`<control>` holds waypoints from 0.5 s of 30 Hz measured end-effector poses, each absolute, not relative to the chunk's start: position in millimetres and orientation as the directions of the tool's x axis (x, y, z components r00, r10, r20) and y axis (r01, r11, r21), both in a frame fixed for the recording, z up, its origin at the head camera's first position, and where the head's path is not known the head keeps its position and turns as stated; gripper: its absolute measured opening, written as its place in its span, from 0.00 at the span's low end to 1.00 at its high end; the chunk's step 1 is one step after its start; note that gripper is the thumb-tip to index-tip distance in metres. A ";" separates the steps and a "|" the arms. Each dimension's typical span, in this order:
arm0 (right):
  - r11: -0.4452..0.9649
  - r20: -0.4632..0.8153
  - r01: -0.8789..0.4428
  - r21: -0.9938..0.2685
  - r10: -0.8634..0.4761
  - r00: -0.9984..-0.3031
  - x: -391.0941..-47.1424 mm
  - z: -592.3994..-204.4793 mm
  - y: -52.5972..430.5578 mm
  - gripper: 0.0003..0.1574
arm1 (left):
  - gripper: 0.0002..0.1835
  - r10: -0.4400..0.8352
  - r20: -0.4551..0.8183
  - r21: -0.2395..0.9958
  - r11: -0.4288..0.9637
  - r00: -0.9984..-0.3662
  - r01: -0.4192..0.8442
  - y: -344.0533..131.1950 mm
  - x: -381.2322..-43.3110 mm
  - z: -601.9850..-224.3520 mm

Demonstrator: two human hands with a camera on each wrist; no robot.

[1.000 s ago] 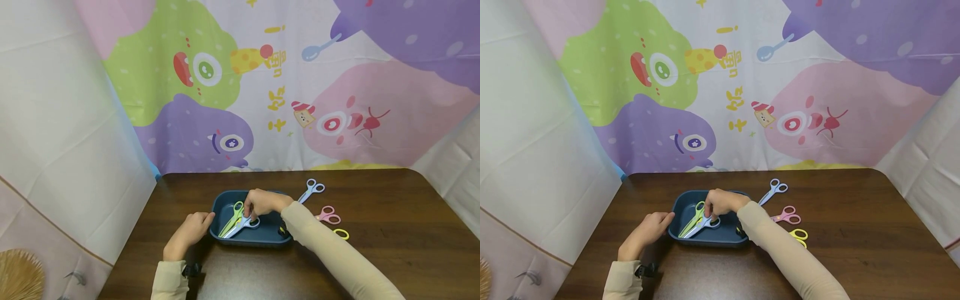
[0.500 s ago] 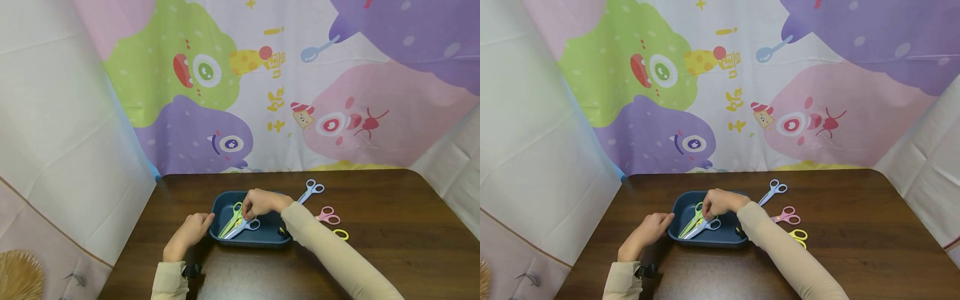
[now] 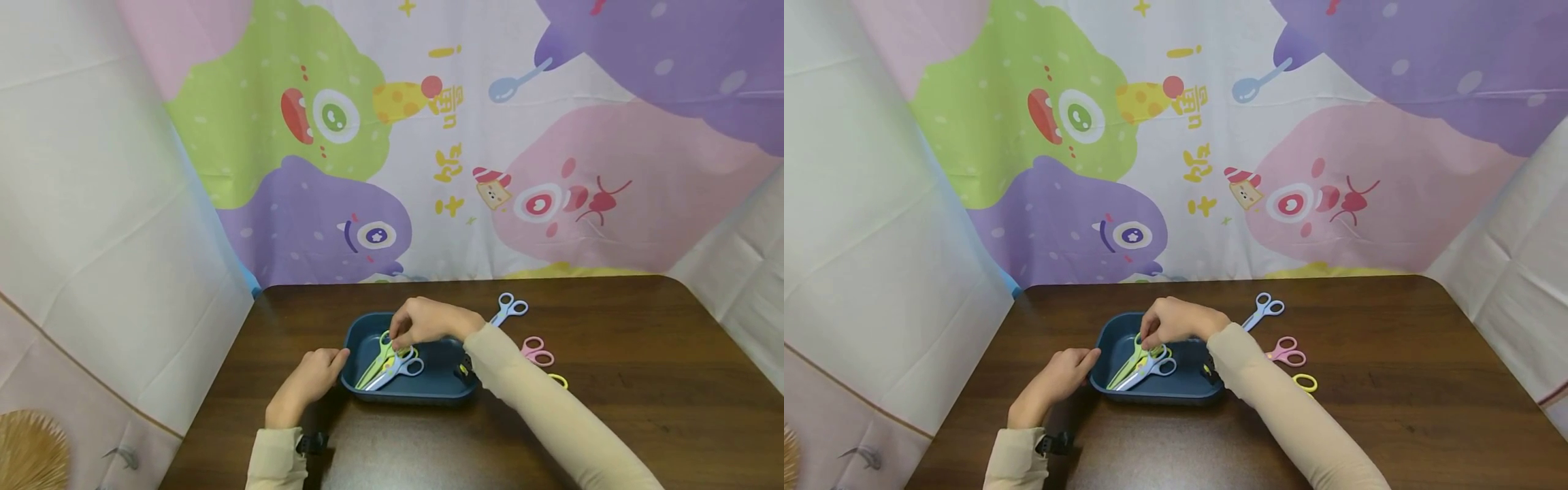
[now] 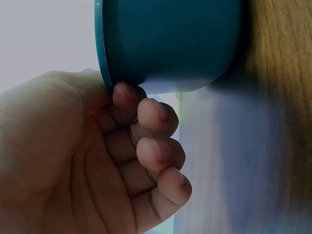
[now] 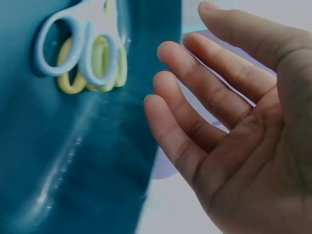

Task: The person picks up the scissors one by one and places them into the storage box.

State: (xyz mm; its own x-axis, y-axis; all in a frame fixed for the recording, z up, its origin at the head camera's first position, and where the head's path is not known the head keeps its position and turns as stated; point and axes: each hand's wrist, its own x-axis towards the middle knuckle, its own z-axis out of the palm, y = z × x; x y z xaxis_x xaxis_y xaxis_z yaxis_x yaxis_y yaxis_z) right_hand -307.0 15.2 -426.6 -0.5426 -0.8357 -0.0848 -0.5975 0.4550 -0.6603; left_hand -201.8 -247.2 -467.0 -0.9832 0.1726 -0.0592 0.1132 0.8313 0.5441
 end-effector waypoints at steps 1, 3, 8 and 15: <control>0.452 -0.078 -0.601 -0.659 -0.836 -0.543 -306.3 -424.0 16.1 0.11 | 0.23 0.171 -0.064 0.545 0.831 -0.983 0.109 -247.0 -202.1 -467.2; 0.448 -0.066 -0.607 -0.656 -0.836 -0.545 -305.4 -419.9 18.2 0.12 | 0.23 0.172 -0.066 0.547 0.830 -0.983 0.108 -246.8 -202.5 -467.3; 0.434 -0.038 -0.625 -0.649 -0.839 -0.543 -301.8 -412.3 24.7 0.12 | 0.23 0.170 -0.074 0.553 0.827 -0.983 0.102 -246.0 -202.8 -467.2; 0.439 -0.010 -0.648 -0.623 -0.833 -0.554 -294.0 -404.0 37.6 0.14 | 0.23 0.168 -0.071 0.553 0.827 -0.983 0.101 -245.5 -202.1 -466.6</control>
